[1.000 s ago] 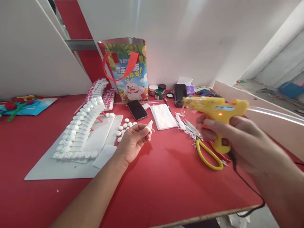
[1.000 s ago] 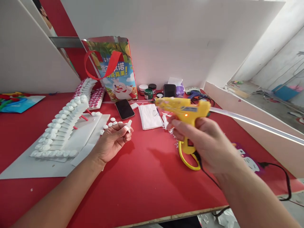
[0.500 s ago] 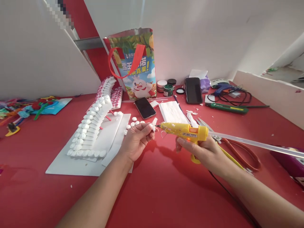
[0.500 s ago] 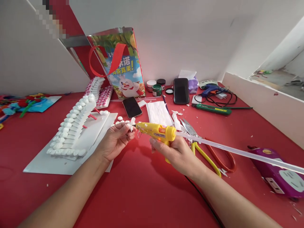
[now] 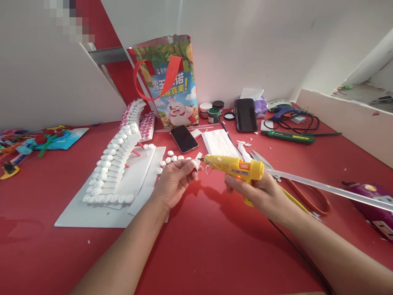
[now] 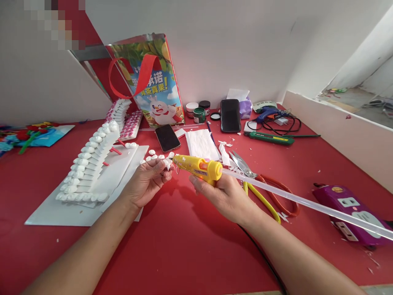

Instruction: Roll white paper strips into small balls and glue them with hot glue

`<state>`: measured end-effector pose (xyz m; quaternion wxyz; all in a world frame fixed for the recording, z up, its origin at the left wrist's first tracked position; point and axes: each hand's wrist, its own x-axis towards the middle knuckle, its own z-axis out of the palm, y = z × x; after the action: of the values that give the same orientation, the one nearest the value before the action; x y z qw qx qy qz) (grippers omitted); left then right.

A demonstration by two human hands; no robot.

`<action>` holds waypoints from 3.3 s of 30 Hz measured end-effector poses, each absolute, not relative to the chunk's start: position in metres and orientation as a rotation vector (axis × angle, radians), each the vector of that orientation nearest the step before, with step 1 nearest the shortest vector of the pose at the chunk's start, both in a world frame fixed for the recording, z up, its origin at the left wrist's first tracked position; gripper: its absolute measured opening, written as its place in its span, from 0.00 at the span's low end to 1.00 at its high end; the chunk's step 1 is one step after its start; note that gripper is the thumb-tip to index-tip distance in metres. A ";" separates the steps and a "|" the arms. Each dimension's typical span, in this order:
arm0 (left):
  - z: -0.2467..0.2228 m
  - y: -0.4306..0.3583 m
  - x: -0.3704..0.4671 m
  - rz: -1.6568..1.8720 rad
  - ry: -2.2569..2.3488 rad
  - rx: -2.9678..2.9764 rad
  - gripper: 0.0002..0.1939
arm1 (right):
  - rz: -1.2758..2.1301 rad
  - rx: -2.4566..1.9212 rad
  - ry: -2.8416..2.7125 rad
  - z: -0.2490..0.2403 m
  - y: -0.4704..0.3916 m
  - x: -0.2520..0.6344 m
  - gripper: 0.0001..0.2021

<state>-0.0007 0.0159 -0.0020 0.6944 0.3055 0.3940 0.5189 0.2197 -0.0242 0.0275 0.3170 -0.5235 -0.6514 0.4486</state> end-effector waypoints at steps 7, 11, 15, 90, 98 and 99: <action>0.000 0.015 0.001 1.143 0.893 0.693 0.18 | 1.133 -1.458 -1.725 0.019 -0.026 0.219 0.23; 0.000 0.014 0.001 1.136 0.887 0.703 0.18 | 1.117 -1.465 -1.732 0.021 -0.025 0.218 0.23; 0.002 0.014 0.002 1.131 0.893 0.706 0.19 | 1.127 -1.477 -1.750 0.025 -0.025 0.218 0.22; 0.004 0.008 0.002 1.270 1.127 1.098 0.15 | 1.161 -1.244 -1.589 0.032 -0.022 0.233 0.18; 0.005 0.009 0.000 1.275 1.163 1.138 0.16 | 1.141 -1.212 -1.720 0.017 -0.023 0.230 0.20; 0.006 0.008 0.000 1.272 1.160 1.141 0.15 | 1.140 -1.219 -1.728 0.017 -0.023 0.230 0.19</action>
<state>0.0001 0.0085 0.0056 0.5127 0.4742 0.4822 0.5289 0.2300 -0.0230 0.0168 0.3613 -0.4732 -0.6706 0.4426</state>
